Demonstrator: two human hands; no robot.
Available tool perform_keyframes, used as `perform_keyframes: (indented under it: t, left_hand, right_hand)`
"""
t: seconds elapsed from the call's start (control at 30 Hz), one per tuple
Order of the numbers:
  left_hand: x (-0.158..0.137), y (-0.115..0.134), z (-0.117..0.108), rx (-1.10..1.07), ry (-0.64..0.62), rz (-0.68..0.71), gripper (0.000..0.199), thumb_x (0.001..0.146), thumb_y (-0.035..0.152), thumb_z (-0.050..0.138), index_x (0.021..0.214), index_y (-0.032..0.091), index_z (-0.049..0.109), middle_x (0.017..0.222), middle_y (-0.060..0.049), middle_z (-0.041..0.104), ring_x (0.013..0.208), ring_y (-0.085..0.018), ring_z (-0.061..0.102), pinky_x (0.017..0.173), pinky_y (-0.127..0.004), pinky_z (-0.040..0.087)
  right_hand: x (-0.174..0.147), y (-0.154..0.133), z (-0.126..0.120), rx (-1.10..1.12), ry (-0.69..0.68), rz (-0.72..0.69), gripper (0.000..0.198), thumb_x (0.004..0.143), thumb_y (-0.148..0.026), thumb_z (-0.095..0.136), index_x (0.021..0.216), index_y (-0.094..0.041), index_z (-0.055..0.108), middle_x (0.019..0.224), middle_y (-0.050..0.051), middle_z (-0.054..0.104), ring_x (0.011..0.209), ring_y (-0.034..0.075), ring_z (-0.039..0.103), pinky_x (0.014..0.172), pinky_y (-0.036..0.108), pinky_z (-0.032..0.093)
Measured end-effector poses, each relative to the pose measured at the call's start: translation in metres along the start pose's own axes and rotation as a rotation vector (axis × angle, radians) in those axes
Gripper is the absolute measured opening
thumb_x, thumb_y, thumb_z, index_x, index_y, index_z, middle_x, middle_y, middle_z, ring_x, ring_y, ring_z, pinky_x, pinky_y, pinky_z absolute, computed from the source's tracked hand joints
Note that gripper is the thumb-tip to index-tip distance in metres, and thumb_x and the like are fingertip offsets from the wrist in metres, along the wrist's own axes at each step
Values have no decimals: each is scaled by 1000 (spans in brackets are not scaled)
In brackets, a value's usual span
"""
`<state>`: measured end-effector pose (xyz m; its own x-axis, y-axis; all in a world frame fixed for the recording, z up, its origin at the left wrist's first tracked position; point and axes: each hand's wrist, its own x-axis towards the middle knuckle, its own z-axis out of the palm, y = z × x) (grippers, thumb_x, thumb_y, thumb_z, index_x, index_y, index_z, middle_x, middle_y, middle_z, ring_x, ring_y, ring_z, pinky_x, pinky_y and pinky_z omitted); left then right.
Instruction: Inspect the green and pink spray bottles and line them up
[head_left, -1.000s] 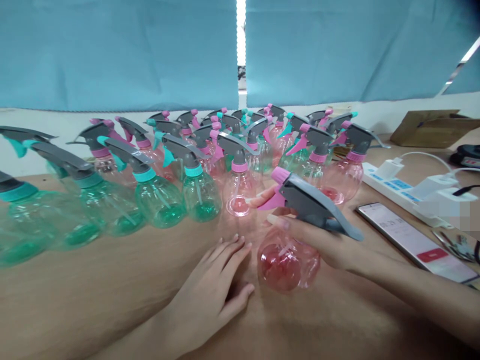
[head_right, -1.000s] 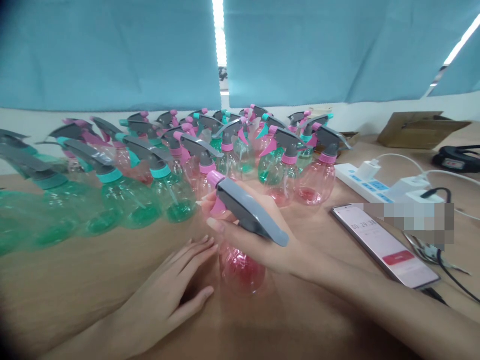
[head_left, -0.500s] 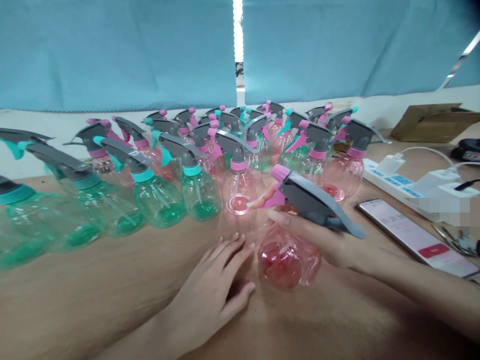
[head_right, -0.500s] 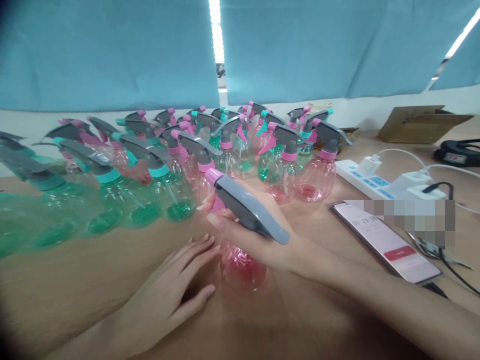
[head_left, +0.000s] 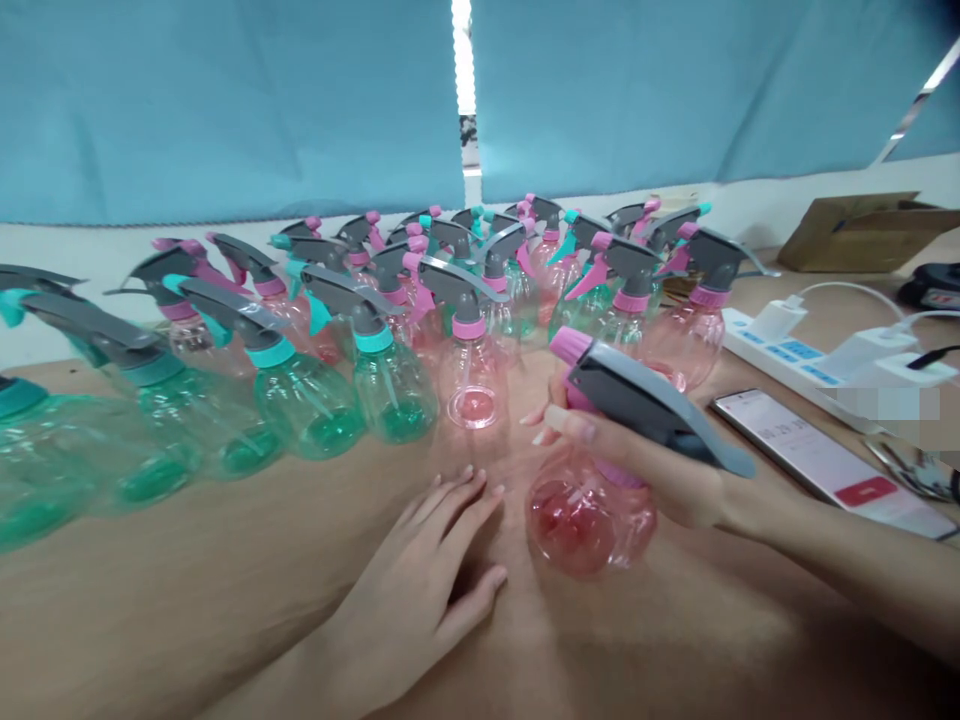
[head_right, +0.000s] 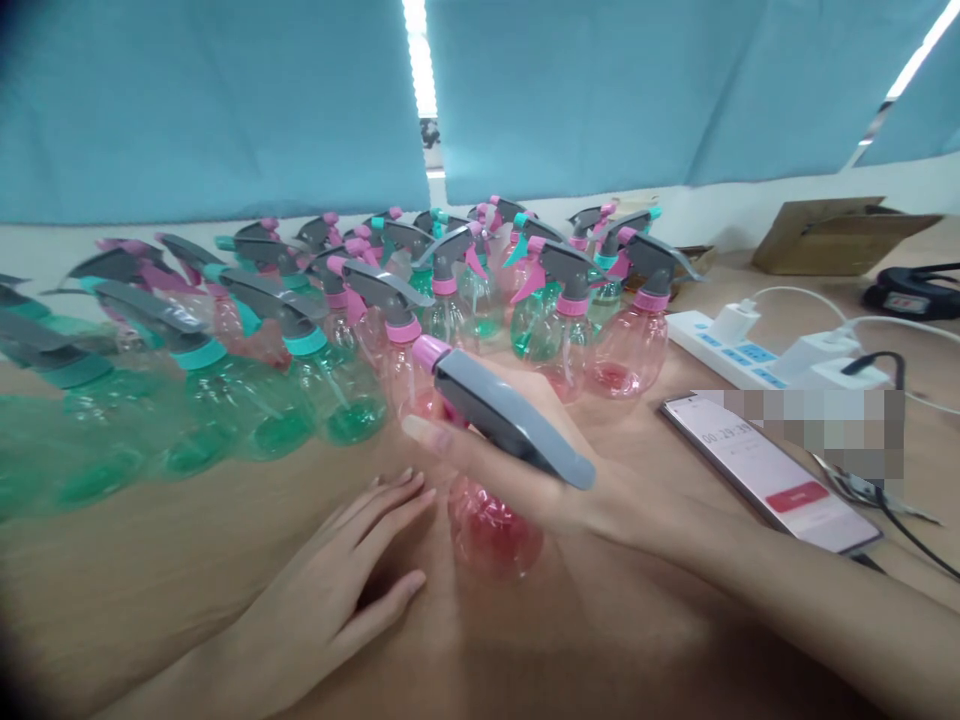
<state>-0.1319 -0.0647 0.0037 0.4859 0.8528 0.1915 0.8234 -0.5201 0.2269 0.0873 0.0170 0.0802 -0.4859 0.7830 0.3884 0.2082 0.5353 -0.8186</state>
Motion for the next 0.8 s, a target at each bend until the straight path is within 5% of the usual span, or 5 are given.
perform_keyframes:
  t: [0.3, 0.5, 0.8]
  left_hand:
    - [-1, -1, 0, 3, 16, 16, 54, 93, 32, 53, 141, 21, 33, 143, -9, 44, 131, -27, 41, 107, -46, 35]
    - [0, -1, 1, 8, 7, 16, 53, 93, 32, 52, 141, 21, 32, 144, -10, 43, 131, -27, 40, 108, -47, 34]
    - [0, 0, 1, 15, -4, 15, 54, 93, 31, 52, 141, 21, 31, 145, -10, 42, 132, -27, 38, 108, -47, 33]
  right_hand:
    - [-2, -2, 4, 79, -8, 42, 28, 85, -47, 58, 70, -24, 60, 63, -1, 59, 63, 16, 61, 61, 29, 53]
    - [0, -10, 5, 196, -16, 94, 12, 83, -35, 62, 87, -24, 64, 88, 0, 69, 84, 17, 68, 80, 29, 54]
    - [2, -10, 5, 184, -44, 28, 17, 87, -26, 57, 102, -24, 65, 98, 2, 70, 87, 16, 68, 81, 30, 53]
